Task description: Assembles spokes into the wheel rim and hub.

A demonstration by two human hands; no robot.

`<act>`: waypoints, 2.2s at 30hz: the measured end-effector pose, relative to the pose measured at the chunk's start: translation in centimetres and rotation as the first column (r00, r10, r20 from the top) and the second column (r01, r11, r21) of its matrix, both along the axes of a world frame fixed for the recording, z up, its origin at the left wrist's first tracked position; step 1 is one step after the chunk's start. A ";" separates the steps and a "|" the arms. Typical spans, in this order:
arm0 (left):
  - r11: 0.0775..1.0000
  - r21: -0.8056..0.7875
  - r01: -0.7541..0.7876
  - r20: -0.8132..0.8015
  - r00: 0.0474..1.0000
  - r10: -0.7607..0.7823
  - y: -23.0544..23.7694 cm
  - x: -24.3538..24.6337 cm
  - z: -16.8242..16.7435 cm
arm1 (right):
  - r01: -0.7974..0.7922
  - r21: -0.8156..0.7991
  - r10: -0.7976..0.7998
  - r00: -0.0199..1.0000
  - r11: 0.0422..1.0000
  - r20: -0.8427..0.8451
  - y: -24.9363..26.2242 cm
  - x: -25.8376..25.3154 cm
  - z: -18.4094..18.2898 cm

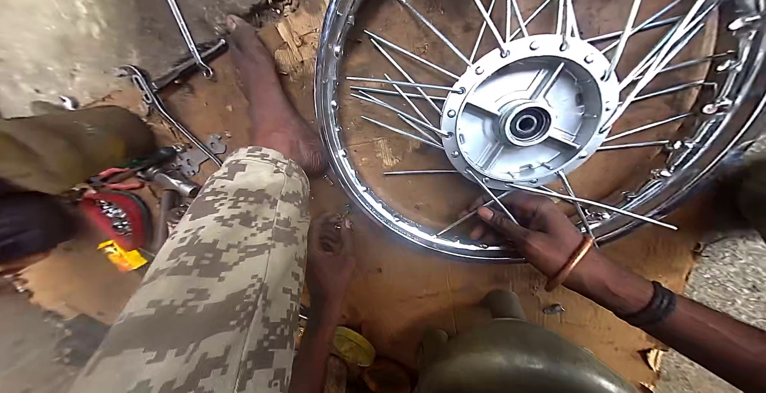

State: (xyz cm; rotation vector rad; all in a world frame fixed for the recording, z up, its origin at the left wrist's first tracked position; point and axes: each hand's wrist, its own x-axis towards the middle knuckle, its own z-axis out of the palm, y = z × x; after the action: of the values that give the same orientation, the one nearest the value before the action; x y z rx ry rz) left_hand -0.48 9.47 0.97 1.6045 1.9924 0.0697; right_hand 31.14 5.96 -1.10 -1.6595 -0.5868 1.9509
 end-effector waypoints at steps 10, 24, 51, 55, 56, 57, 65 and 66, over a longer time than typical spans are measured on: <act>0.985 -0.045 0.166 0.065 0.985 -0.163 0.9 0.1 0.0 | -0.024 -0.049 0.022 0.999 0.998 -0.050 0.1 0.0 0.4; 0.455 -0.663 -0.594 0.421 0.206 0.883 -6.4 10.1 -0.9 | -0.008 -0.039 0.005 0.997 0.999 -0.072 0.5 -0.1 0.3; 0.814 -0.481 -0.326 0.637 0.509 0.580 -7.5 7.3 -2.5 | -0.031 -0.037 0.026 0.993 0.999 -0.113 0.3 0.1 -0.3; 0.824 -0.455 -0.338 0.648 0.509 0.566 -7.4 7.4 -2.5 | -0.059 -0.063 0.053 0.994 0.996 -0.097 0.4 0.2 -0.1; 0.811 -0.465 -0.355 0.638 0.500 0.585 -7.4 7.5 -2.5 | -0.054 -0.058 0.049 0.994 0.997 -0.098 0.4 0.2 -0.2; 0.809 -0.460 -0.365 0.638 0.498 0.587 -7.4 7.5 -2.5 | -0.050 -0.049 0.045 0.994 0.998 -0.103 0.5 0.1 -0.3; 0.813 -0.447 -0.374 0.647 0.492 0.583 -7.8 8.1 -2.4 | -0.093 -0.038 0.092 0.995 0.995 -0.046 0.9 0.0 0.3; 0.818 -0.432 -0.379 0.652 0.496 0.574 -7.8 8.1 -2.3 | -0.104 -0.034 0.103 0.994 0.994 -0.033 0.8 0.0 0.3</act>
State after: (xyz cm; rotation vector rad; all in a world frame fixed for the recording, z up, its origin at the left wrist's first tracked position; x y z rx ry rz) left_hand 7.63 1.65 -1.33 0.6042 1.5838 0.6124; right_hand 31.11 6.79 -0.81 -1.6461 -0.6413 2.0680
